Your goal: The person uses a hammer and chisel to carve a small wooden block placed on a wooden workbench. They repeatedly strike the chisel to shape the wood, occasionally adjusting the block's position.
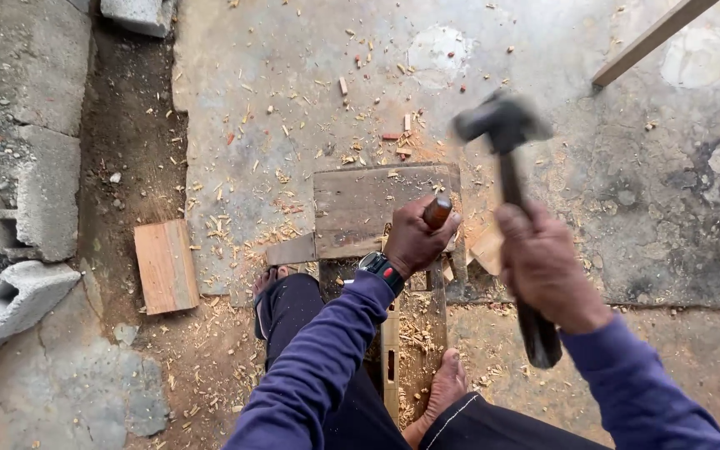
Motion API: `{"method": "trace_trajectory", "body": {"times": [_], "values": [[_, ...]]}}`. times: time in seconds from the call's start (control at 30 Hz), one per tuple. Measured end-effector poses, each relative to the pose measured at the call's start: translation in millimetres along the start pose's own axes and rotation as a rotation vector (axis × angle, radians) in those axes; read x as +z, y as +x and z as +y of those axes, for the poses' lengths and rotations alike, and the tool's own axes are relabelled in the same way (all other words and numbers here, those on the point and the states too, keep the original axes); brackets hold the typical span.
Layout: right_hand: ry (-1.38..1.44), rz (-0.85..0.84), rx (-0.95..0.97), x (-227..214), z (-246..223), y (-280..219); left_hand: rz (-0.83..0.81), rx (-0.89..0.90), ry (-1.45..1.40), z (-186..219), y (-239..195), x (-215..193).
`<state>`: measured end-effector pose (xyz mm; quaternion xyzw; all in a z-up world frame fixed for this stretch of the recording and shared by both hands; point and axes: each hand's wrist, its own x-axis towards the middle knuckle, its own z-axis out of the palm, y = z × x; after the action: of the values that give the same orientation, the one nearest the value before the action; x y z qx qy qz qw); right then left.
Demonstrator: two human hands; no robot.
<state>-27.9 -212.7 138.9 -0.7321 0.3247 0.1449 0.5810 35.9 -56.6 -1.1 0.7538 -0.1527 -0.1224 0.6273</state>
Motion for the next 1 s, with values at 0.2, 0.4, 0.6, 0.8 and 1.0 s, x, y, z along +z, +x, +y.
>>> {"method": "trace_trajectory", "body": {"times": [0.2,0.4,0.6,0.8,1.0], "values": [[-1.294,-0.151,-1.014,-36.9,77.5,72.2,-0.025,-0.104,0.069,-56.3,-0.6,18.8],[-0.139,0.057,0.020,-14.5,-66.7,51.2,0.012,-0.209,-0.042,-36.0,13.7,9.9],[-0.748,-0.355,0.188,10.3,-28.4,66.1,0.051,-0.210,-0.059,-69.7,2.5,16.3],[-0.173,-0.075,0.149,-0.9,-34.2,100.1,0.015,-0.429,0.002,-80.5,16.7,15.6],[-0.878,-0.452,0.159,19.9,-31.9,102.5,0.010,-0.434,-0.028,-91.4,1.0,8.4]]}}
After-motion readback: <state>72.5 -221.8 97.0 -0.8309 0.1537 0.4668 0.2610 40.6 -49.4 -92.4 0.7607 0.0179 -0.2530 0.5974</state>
